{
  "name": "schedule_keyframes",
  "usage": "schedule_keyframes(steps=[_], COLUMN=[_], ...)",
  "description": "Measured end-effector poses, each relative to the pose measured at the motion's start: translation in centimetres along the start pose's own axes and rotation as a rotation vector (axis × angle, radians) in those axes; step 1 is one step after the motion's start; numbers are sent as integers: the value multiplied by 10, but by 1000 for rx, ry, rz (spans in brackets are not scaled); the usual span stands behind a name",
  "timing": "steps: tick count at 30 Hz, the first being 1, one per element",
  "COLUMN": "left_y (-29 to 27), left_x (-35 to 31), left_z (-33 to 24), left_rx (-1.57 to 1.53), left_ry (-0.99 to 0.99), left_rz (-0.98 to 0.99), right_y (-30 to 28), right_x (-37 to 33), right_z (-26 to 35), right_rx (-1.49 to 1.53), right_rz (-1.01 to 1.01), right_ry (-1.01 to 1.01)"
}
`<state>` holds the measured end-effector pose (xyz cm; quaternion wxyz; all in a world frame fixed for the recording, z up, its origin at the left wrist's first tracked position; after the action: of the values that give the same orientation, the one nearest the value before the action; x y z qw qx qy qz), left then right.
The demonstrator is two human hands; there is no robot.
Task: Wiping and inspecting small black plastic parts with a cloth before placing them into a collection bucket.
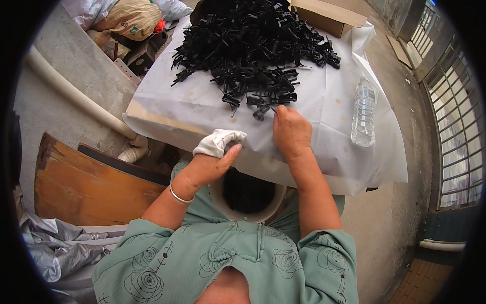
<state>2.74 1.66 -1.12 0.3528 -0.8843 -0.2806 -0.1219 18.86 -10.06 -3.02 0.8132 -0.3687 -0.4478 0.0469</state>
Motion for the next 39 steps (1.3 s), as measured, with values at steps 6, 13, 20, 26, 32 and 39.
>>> schedule_keyframes(steps=[6, 13, 20, 26, 32, 39], left_y=[-14, -14, -12, -16, 18, 19], left_x=[15, 28, -7, 2, 5, -3], left_z=[-14, -45, -46, -22, -10, -16], left_rx=[41, 89, -222, -739, -839, -908], left_ry=[347, 571, 443, -374, -411, -556], left_rz=[-306, 39, 351, 6, -197, -112], right_y=[-25, -49, -34, -44, -51, -50], right_x=[-11, -10, -27, -21, -35, -28], right_z=[3, 13, 18, 33, 66, 54], right_rx=[354, 640, 982, 985, 867, 783], right_rz=[-38, 265, 948, 465, 14, -204], right_ry=[28, 132, 268, 324, -371, -26])
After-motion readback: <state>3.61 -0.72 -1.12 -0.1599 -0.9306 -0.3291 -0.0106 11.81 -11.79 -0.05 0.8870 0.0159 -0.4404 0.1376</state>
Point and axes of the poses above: each hand's wrist, its own x-axis towards the middle knuckle, its own y-axis out of the palm, z = x × y, the point moved 2 cm from there along x, towards the middle knuckle, and after that the axes turned 15 degrees about -z, right-handed, at the moved point
